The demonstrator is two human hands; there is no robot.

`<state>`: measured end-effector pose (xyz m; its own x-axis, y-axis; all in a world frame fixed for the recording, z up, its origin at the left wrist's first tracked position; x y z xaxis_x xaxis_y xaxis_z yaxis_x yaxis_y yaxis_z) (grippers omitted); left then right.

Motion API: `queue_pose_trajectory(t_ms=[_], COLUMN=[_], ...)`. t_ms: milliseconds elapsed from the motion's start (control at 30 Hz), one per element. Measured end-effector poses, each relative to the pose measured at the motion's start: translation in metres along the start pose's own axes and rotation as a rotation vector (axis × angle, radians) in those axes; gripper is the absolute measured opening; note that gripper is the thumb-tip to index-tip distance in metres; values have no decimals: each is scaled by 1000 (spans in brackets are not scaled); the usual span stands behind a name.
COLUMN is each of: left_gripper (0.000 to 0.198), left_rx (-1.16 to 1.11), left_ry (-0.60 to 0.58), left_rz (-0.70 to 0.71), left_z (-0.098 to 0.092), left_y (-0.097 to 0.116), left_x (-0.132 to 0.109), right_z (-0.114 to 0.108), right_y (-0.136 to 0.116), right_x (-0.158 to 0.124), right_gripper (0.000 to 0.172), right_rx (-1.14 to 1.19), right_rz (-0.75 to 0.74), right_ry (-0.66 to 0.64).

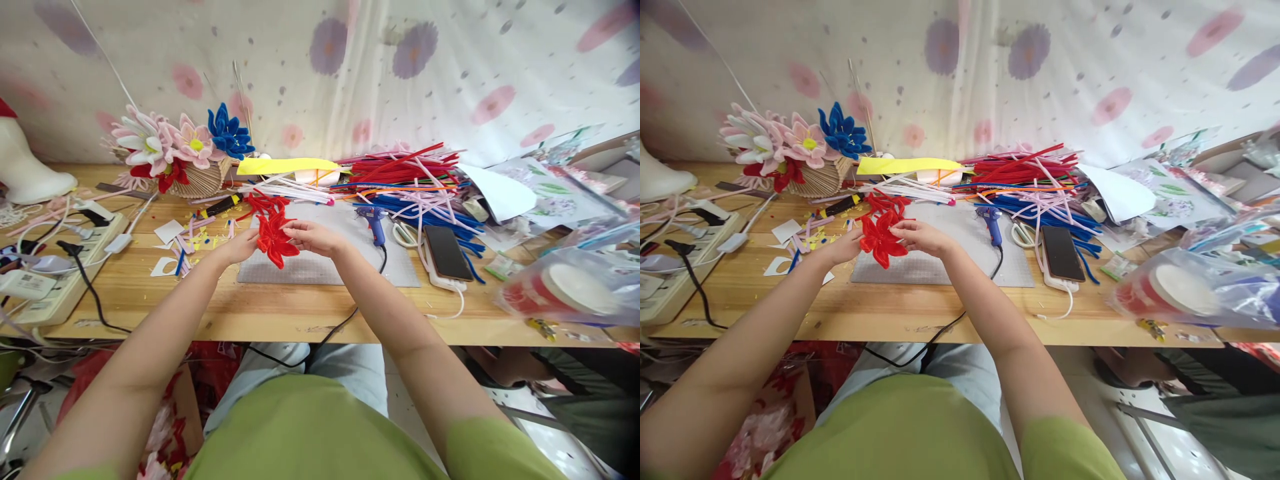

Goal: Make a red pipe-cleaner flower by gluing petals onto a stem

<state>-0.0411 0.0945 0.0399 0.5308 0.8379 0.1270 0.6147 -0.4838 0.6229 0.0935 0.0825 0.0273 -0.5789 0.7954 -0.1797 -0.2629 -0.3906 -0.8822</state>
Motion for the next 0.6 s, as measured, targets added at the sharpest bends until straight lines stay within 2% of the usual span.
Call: queue_pose_trajectory(t_ms=[133, 300, 600], left_gripper=[43, 50, 44], left_rx=[-3, -30, 37], left_ry=[-60, -73, -74], left_rz=[-10, -19, -12], left_z=[9, 17, 14], left_y=[-2, 4, 8], left_x=[-1, -2, -4], right_z=[5, 10, 4], right_y=[14, 15, 16], right_x=[-2, 2, 6], right_gripper=[33, 32, 47], right_rx=[84, 122, 120], right_rz=[74, 51, 4], right_ry=[-43, 23, 122])
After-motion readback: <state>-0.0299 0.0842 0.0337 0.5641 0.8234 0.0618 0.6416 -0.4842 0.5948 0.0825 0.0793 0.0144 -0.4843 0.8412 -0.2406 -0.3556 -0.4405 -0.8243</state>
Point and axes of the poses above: each hand's wrist, its own x-axis towards the middle knuckle, its own z-axis out of the palm, y = z × x, the point moved 7 cm from there along x, towards the middle knuckle, and after that the axes turned 9 degrees about x, right-handed, at the moved point
